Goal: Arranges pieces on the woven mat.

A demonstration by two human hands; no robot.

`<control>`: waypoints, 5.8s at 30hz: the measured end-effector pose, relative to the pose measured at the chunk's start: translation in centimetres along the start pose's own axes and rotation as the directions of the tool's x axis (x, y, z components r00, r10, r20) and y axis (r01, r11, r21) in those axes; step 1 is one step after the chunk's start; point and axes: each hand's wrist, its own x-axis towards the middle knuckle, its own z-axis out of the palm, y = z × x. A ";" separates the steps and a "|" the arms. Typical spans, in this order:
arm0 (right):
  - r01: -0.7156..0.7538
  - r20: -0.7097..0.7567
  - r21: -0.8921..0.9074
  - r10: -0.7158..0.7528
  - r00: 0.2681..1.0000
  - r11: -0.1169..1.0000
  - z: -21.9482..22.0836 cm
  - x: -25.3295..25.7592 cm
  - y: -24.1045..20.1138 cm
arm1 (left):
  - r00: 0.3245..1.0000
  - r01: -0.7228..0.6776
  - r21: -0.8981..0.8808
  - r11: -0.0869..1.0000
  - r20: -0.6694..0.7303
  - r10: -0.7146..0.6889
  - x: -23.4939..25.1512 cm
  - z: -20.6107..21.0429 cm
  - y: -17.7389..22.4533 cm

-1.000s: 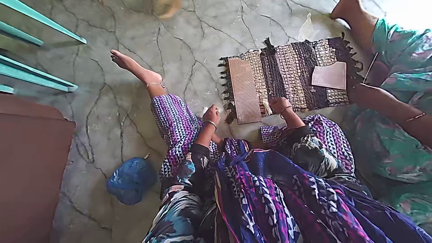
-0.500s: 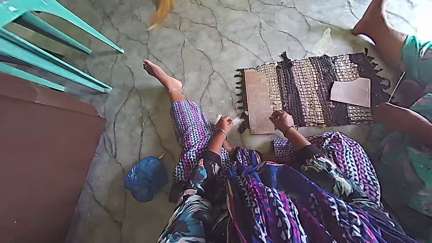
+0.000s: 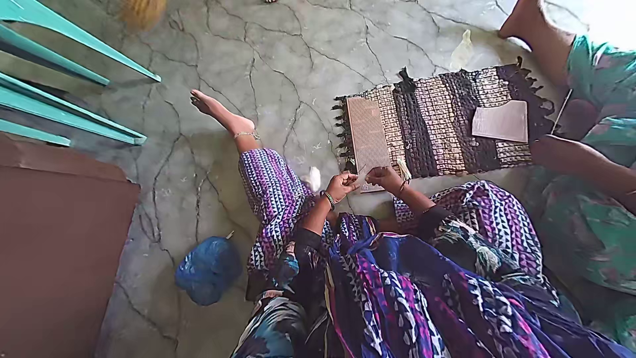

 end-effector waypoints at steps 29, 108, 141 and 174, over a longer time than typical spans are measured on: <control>-0.076 -0.179 0.339 0.143 0.973 0.938 -1.6 1.5 2.1 | 0.909 0.066 0.295 0.953 -0.413 0.065 0.4 0.6 0.5; -0.018 0.019 -0.825 0.059 0.998 0.565 1.3 -0.2 0.5 | 0.983 0.178 0.559 0.810 -0.146 -0.115 3.0 3.3 -0.5; -0.056 0.037 -0.813 0.147 0.988 0.579 1.1 0.9 4.2 | 0.967 0.253 0.609 0.751 -0.173 -0.186 2.6 3.9 0.1; -0.136 0.016 -0.829 0.266 0.964 0.542 0.6 -2.3 -0.7 | 0.976 0.216 0.710 0.670 -0.128 -0.179 1.8 3.8 -0.6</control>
